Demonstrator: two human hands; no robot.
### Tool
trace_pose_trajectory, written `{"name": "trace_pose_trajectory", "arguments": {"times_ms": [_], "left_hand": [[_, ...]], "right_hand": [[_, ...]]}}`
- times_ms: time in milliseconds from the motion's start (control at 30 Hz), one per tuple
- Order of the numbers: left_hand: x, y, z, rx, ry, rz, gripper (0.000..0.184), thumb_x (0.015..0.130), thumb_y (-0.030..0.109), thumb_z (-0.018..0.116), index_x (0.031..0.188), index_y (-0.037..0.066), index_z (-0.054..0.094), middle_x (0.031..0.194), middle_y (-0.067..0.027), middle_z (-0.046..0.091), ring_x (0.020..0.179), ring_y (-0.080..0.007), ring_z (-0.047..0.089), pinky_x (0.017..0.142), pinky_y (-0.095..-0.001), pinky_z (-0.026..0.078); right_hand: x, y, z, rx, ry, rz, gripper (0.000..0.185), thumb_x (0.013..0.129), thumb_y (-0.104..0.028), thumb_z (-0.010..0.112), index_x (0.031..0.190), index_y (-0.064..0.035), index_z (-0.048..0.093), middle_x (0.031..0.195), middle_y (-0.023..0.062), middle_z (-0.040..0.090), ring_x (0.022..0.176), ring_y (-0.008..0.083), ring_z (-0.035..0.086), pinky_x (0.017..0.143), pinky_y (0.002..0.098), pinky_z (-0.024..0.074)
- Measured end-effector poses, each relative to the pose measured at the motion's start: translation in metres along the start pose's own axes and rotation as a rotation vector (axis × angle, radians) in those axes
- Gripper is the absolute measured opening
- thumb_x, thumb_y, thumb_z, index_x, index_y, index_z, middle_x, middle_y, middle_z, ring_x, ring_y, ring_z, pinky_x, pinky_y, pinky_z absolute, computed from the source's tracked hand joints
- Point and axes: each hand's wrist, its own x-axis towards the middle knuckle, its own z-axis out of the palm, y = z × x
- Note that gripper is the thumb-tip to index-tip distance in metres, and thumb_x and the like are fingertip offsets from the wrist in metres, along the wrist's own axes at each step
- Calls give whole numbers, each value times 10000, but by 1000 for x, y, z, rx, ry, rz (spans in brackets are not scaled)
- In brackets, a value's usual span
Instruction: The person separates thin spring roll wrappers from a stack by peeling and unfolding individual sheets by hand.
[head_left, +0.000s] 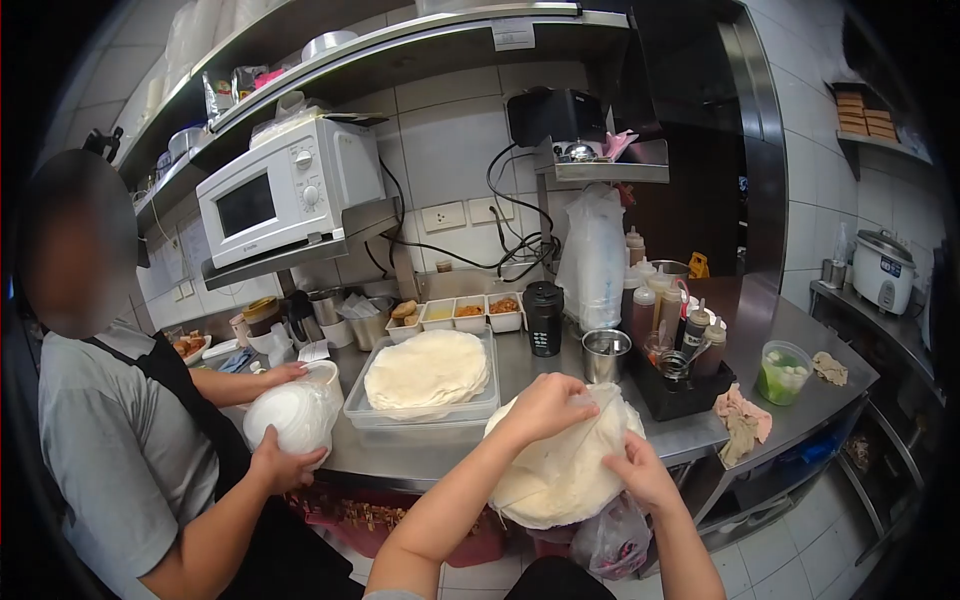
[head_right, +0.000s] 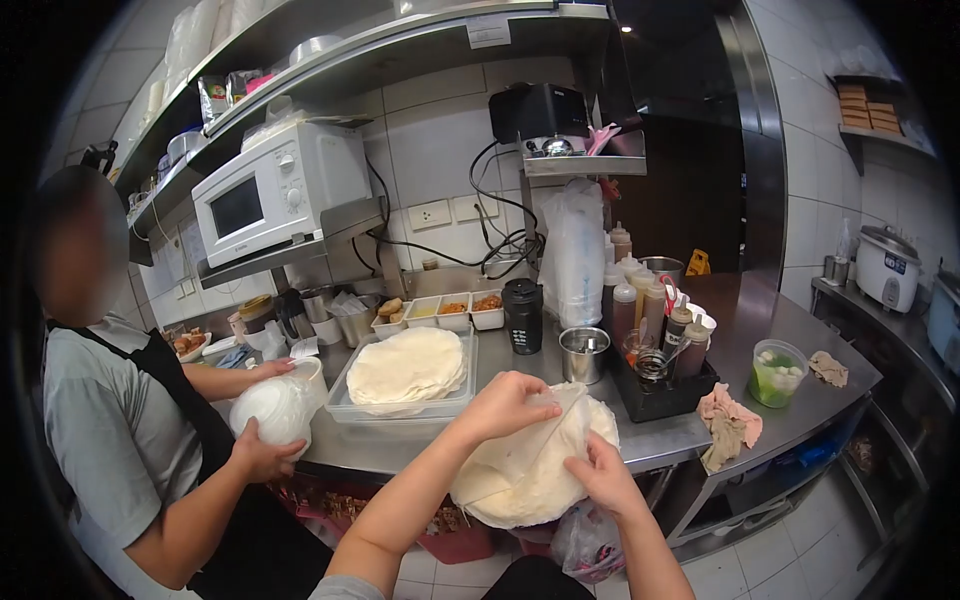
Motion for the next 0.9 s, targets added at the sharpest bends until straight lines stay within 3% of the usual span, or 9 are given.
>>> {"name": "trace_pose_trajectory", "arguments": {"times_ms": [133, 300, 400, 467, 567, 667, 767, 867, 900], "left_hand": [[0, 14, 10, -7, -55, 35, 298, 826, 289, 704, 969, 29, 677, 752, -198, 656, 713, -340, 654, 651, -401, 489], [-4, -2, 19, 83, 226, 132, 238, 848, 232, 683, 912, 4, 659, 781, -215, 661, 721, -361, 656, 654, -403, 499], [-6, -22, 9, 54, 302, 89, 205, 848, 194, 685, 894, -3, 655, 794, -216, 669, 739, -357, 663, 662, -400, 506], [-11, -37, 5, -12, 420, 79, 200, 845, 187, 697, 867, -4, 643, 727, -182, 659, 653, -272, 644, 623, -362, 494], [-24, -41, -5, -34, 464, -55, 210, 853, 196, 691, 858, -5, 631, 688, -197, 644, 600, -301, 628, 605, -375, 491], [-31, -60, -1, -122, 416, -176, 231, 843, 205, 707, 858, -11, 628, 706, -137, 659, 602, -223, 603, 609, -352, 481], [-32, -69, -6, -395, 198, -121, 265, 843, 225, 727, 908, -12, 627, 707, -14, 638, 609, -120, 530, 582, -285, 458], [-15, -60, -13, -179, 213, 85, 343, 838, 250, 737, 1018, -23, 633, 759, -24, 657, 647, -95, 569, 595, -262, 469], [-9, -50, -16, -159, 179, 29, 358, 826, 267, 740, 1014, -23, 645, 796, -61, 672, 697, -129, 604, 634, -278, 482]], "right_hand": [[16, -20, 0, -92, 154, -58, 427, 898, -86, 618, 1283, 39, 482, 1187, 102, 605, 1042, 152, 589, 908, 303, 467], [36, 10, -25, -446, 240, -151, 357, 916, -93, 603, 1234, 45, 515, 1128, 89, 633, 1004, 142, 595, 893, 294, 466], [27, 6, -26, -187, 248, -92, 334, 920, -80, 591, 1222, 49, 526, 1106, 82, 642, 995, 139, 600, 885, 287, 467], [20, 4, -29, -84, 241, -85, 345, 929, -78, 577, 1243, 53, 518, 1124, 82, 642, 1002, 135, 601, 884, 281, 469], [10, -11, -21, 30, 226, -73, 332, 948, -68, 546, 1250, 65, 513, 1114, 82, 646, 995, 125, 600, 882, 266, 466], [9, -13, -20, 28, 206, -57, 325, 950, -77, 540, 1247, 53, 525, 1110, 81, 650, 989, 121, 604, 874, 263, 465], [18, -17, -28, -237, 142, -162, 302, 957, -91, 533, 1232, 33, 555, 1081, 40, 645, 953, 87, 582, 847, 257, 467], [32, -19, -24, -410, 34, -244, 283, 960, -82, 520, 1216, 30, 563, 1045, 21, 641, 941, 72, 562, 827, 245, 461], [34, -23, -20, -459, -3, -262, 282, 961, -82, 518, 1214, 33, 561, 1045, 24, 642, 948, 72, 560, 831, 245, 460]]}}
